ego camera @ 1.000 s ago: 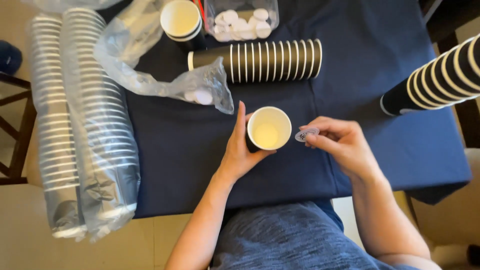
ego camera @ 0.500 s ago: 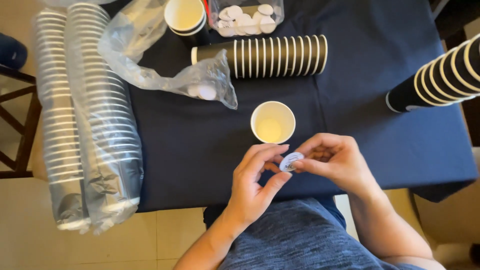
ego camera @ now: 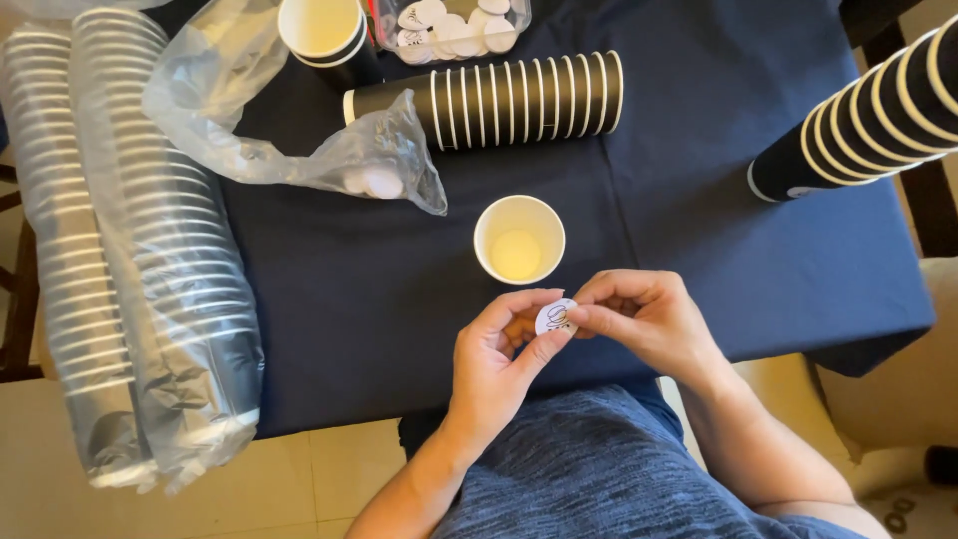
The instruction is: Applying circular logo stickers to paper coffee cups.
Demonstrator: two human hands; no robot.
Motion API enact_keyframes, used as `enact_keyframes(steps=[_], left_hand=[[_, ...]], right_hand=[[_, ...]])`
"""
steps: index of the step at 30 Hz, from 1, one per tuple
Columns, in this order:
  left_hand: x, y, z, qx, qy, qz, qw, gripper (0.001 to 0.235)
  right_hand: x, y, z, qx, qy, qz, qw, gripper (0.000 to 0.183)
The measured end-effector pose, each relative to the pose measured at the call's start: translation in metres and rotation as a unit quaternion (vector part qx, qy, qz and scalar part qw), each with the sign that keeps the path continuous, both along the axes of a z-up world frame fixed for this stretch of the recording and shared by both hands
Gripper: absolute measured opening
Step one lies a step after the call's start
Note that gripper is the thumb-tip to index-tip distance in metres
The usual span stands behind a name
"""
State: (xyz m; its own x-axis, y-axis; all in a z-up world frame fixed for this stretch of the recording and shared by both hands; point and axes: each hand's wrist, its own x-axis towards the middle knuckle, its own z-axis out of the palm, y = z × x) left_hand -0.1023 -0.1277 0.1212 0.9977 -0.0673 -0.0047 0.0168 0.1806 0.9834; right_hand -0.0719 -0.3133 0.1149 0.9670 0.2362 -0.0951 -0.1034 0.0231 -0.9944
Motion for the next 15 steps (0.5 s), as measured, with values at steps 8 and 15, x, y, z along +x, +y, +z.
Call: enact_keyframes(steps=[8, 15], left_hand=[[0.000, 0.003, -0.006, -0.021, 0.022, 0.008, 1.000, 0.029], [-0.009, 0.008, 0.004, 0.053, -0.045, 0.044, 0.997, 0.031]], right_hand=[[0.000, 0.003, 0.014, 0.014, -0.027, 0.040, 0.999, 0.010], [-0.002, 0.000, 0.008, 0.074, 0.005, 0.081, 0.994, 0.015]])
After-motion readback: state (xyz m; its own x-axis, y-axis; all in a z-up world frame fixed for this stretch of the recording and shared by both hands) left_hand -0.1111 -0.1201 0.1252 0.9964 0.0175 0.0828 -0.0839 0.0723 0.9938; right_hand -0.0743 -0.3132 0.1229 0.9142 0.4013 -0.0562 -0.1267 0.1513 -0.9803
